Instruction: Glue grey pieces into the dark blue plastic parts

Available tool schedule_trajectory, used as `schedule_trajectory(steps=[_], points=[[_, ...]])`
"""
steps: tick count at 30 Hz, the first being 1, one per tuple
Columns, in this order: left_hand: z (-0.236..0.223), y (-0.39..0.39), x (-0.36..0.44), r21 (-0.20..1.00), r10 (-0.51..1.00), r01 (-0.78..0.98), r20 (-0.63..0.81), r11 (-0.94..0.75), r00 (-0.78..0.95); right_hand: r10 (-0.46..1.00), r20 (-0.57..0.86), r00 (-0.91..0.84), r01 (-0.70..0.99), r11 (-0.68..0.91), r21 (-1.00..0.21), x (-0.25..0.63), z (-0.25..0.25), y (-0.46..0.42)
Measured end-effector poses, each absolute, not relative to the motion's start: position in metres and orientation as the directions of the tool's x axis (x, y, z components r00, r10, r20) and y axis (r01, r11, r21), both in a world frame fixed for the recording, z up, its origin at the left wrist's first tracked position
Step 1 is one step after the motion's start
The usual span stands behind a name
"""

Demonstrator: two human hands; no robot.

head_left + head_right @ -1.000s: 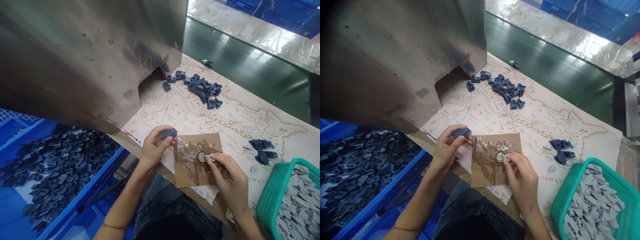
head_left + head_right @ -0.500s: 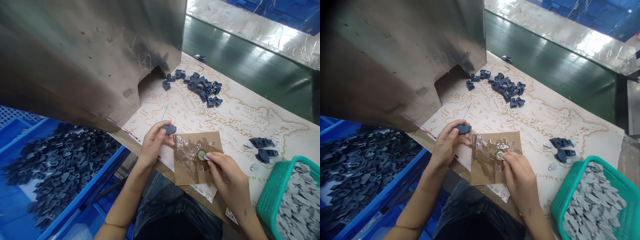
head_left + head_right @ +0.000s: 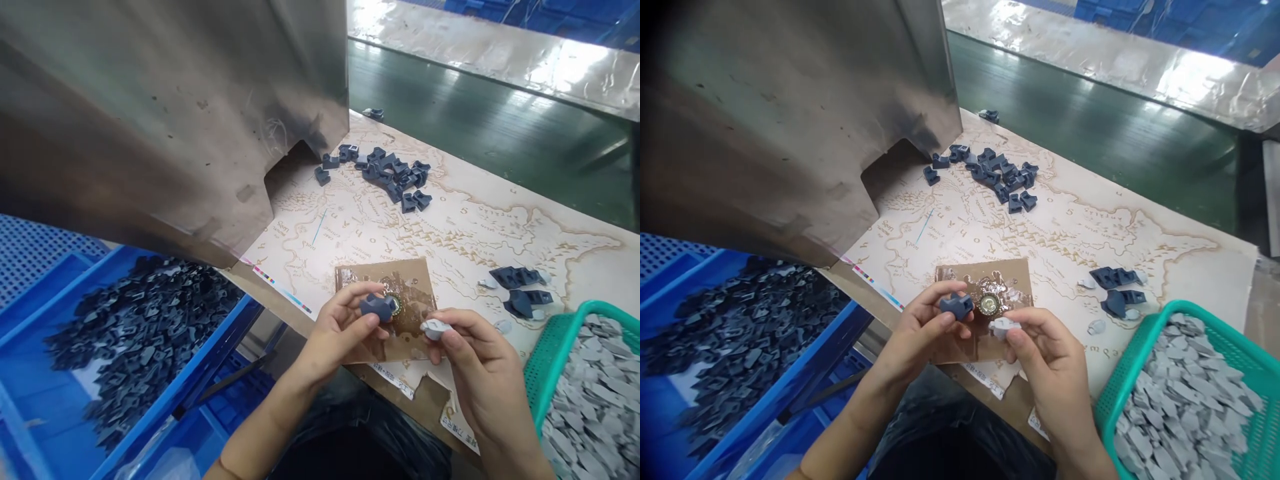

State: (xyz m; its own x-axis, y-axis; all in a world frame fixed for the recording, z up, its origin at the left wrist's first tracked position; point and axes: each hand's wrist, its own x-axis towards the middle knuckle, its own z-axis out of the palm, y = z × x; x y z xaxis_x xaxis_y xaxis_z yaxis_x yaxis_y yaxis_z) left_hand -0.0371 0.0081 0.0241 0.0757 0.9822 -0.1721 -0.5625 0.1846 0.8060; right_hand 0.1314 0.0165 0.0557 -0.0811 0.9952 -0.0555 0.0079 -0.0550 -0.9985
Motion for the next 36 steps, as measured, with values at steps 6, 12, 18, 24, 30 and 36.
schedule_trajectory(steps=[6, 12, 18, 24, 30, 36], points=[[0.026, 0.005, -0.026, 0.778, 0.952, -0.549, -0.269, 0.304, 0.145, 0.992, -0.106, -0.066, -0.055, -0.11, -0.992, 0.137, 0.055, 0.011], [0.029, 0.002, -0.019, 0.822, 0.964, -0.505, -0.23, 0.264, 0.13, 0.999, 0.024, -0.03, 0.206, 0.029, -0.978, 0.14, 0.061, 0.004], [0.029, 0.001, -0.016, 0.909, 0.997, -0.416, 0.044, -0.013, 0.065, 0.996, 0.077, -0.05, 0.248, 0.087, -0.965, 0.138, 0.066, 0.002], [0.024, 0.0, -0.014, 0.917, 0.942, -0.223, 0.335, -0.332, -0.024, 0.998, -0.027, -0.058, 0.073, -0.022, -0.997, 0.137, 0.064, 0.004], [0.025, 0.001, -0.014, 0.904, 0.915, -0.148, 0.4, -0.402, -0.042, 0.995, -0.091, -0.046, -0.018, -0.092, -0.996, 0.135, 0.065, 0.003], [0.028, 0.0, -0.014, 0.919, 0.925, -0.107, 0.376, -0.38, -0.06, 0.995, -0.101, -0.017, -0.05, -0.101, -0.994, 0.132, 0.066, 0.002]])
